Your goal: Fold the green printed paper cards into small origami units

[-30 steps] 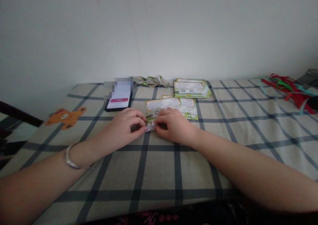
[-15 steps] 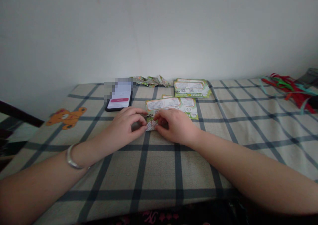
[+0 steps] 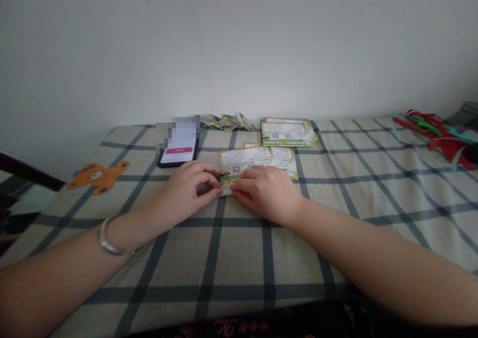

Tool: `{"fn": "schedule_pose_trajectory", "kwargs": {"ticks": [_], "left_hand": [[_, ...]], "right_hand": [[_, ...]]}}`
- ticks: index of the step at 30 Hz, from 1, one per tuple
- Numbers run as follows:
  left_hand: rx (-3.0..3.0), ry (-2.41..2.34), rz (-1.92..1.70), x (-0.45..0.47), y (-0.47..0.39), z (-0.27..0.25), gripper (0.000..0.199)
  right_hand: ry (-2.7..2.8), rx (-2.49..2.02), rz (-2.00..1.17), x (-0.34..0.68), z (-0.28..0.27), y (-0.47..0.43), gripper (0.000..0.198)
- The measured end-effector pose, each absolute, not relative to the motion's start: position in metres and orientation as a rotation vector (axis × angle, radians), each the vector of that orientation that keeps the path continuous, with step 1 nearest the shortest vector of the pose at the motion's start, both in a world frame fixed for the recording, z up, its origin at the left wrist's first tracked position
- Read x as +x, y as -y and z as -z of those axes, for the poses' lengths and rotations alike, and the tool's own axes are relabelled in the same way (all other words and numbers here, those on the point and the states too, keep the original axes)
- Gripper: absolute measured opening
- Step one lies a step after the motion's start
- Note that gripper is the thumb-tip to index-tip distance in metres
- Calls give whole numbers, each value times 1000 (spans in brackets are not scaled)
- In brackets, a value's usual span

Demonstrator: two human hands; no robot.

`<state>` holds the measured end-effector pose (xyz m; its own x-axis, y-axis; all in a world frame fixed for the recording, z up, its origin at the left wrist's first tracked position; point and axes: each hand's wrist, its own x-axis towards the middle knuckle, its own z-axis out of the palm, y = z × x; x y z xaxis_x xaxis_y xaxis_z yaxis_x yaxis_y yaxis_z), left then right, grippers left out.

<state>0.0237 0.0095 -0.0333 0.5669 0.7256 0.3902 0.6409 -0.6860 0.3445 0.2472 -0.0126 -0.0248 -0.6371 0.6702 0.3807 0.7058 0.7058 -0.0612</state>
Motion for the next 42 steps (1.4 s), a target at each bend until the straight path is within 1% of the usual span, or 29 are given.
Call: {"fn": "schedule_pose_trajectory", "kwargs": {"ticks": [6, 13, 21, 25, 29, 34, 42], "left_hand": [[2612, -1160, -744, 22, -10, 34, 6], [2635, -1077, -816, 21, -10, 36, 8], [2647, -1088, -767, 20, -8, 35, 8], [2648, -1020, -735, 25, -1, 30, 14], [2726, -958, -728, 26, 4, 26, 13], [2671, -897, -752, 23, 0, 29, 11], [2616, -922, -716, 24, -5, 35, 13]], "right_hand": [[2550, -1077, 197, 247, 25, 12, 23], [2586, -1044, 259, 245, 27, 12, 26], [2571, -1026, 330, 244, 27, 13, 22], [2533, -1088, 223, 245, 26, 13, 22], [2530, -1088, 26, 248, 24, 11, 19], [2485, -1112, -161, 248, 23, 10, 12], [2399, -1214, -251, 245, 25, 8, 9]]}}
